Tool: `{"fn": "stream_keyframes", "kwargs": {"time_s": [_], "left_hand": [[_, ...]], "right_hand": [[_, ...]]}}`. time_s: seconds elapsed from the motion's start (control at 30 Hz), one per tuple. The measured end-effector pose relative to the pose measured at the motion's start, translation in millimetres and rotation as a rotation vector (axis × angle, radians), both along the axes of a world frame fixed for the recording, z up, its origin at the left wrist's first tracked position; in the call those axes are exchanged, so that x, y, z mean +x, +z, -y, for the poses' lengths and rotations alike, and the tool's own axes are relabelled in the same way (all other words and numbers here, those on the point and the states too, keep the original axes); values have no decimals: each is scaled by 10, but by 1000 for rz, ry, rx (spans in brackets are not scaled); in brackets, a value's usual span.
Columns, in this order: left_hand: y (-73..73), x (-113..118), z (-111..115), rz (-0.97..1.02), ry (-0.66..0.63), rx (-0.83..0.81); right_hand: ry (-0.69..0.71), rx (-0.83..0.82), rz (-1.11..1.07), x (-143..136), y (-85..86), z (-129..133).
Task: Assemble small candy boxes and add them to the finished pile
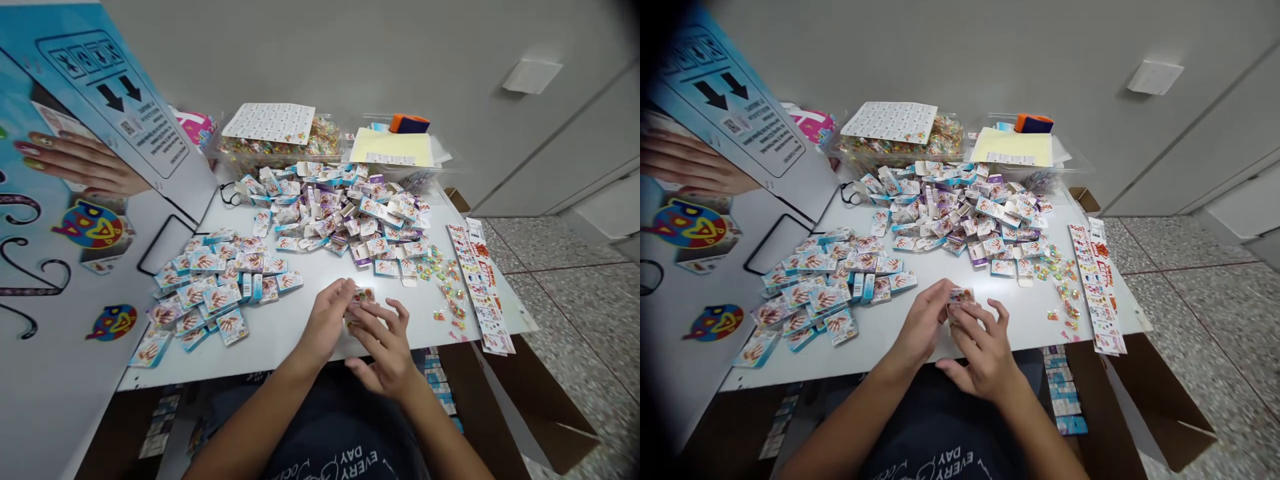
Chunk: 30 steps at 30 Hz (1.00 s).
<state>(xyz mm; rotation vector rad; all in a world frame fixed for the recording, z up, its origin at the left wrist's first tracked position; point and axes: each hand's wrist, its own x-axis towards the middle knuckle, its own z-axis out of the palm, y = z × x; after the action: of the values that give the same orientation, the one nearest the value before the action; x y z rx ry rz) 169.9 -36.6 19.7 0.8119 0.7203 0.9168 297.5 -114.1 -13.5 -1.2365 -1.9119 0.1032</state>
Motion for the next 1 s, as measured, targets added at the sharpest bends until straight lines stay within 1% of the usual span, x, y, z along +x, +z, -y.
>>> {"fn": "stream_keyframes", "kwargs": {"time_s": [0.03,0.1,0.13,0.17,0.23,0.27,0.3,0.37,0.4,0.43,0.47,0.5,0.53,0.63,0.73,0.83,0.9,0.97,1.0], "left_hand": [[5,-12,12,-26,40,0],[-5,-18,53,-82,115,28],[-21,-15,78,-111,134,59],[-43,-8,100,-148,136,95],[-103,14,123,-257,102,191],[-139,28,117,-344,102,255],[-177,45,100,-455,122,326],[-246,81,38,-686,181,480],[-272,95,2,-758,178,546],[-290,105,-32,-785,144,594],[-297,109,-61,-769,88,626],[-295,106,-84,-722,30,651],[-284,95,-100,-665,-18,674],[-229,41,-114,-572,-100,765],[-194,-11,-107,-577,-188,832],[-218,-36,-87,-654,-290,901],[-263,-41,-69,-746,-289,951],[-316,-37,-52,-815,-224,957],[-339,-32,-44,-823,-194,927]], "right_hand": [[-60,13,-79,-86,-39,18],[-258,12,-331,-225,-85,17],[-328,-59,-490,-271,-97,-4],[-344,-187,-647,-298,-105,-34],[-257,-501,-886,-312,-124,-107],[-211,-608,-961,-308,-138,-138],[-197,-649,-1029,-305,-154,-161],[-221,-603,-1203,-313,-193,-173],[-210,-575,-1308,-324,-213,-164],[-174,-563,-1406,-337,-231,-149],[-133,-564,-1479,-347,-249,-132],[-107,-562,-1509,-351,-267,-117],[-104,-552,-1493,-344,-285,-106],[-177,-529,-1323,-259,-334,-108],[-197,-604,-1223,-128,-359,-127],[-197,-605,-1246,-38,-351,-108],[-134,-554,-1289,-12,-336,-68],[-67,-512,-1286,-1,-323,-20],[-71,-505,-1257,2,-319,1]]}}
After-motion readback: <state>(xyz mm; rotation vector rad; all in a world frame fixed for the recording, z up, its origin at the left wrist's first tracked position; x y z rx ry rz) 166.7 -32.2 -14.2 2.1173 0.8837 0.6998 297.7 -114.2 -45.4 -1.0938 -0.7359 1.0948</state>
